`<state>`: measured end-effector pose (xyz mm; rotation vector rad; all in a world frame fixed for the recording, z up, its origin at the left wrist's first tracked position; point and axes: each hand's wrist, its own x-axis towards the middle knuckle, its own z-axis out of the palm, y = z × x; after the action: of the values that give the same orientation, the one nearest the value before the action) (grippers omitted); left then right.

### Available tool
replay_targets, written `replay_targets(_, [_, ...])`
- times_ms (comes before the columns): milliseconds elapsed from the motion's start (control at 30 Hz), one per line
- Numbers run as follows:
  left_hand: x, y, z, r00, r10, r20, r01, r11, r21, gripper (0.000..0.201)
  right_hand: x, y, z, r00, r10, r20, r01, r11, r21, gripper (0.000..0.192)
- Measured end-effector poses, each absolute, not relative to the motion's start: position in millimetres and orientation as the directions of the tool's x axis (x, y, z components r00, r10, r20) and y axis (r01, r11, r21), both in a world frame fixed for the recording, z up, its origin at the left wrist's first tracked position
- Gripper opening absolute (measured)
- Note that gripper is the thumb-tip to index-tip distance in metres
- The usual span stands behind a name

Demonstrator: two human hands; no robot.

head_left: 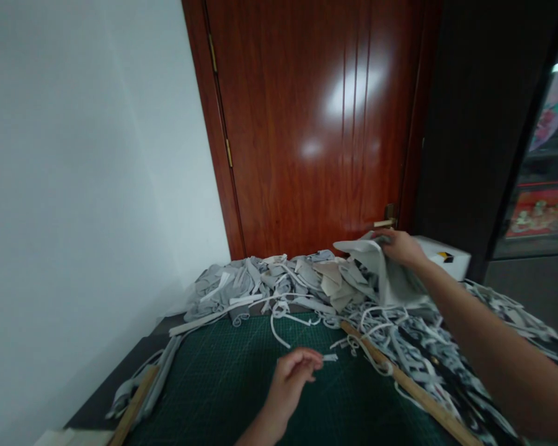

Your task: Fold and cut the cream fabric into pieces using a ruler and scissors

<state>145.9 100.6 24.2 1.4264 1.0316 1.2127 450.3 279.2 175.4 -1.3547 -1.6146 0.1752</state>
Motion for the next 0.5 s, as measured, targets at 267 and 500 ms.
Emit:
replay_targets(267, [120, 116, -43, 0.136, 0.92, 0.367, 0.464, -0.386, 0.797, 0.02, 404, 323, 56, -0.111, 0.907, 0.407, 0.941, 0.228, -0.25, 0.04])
replay_targets(500, [107, 108, -38, 0.347, 0.915, 0.205, 0.843, -0.4, 0.36, 0.045, 351, 336, 10, -0.15, 0.924, 0.35, 0.932, 0.25, -0.261, 0.046])
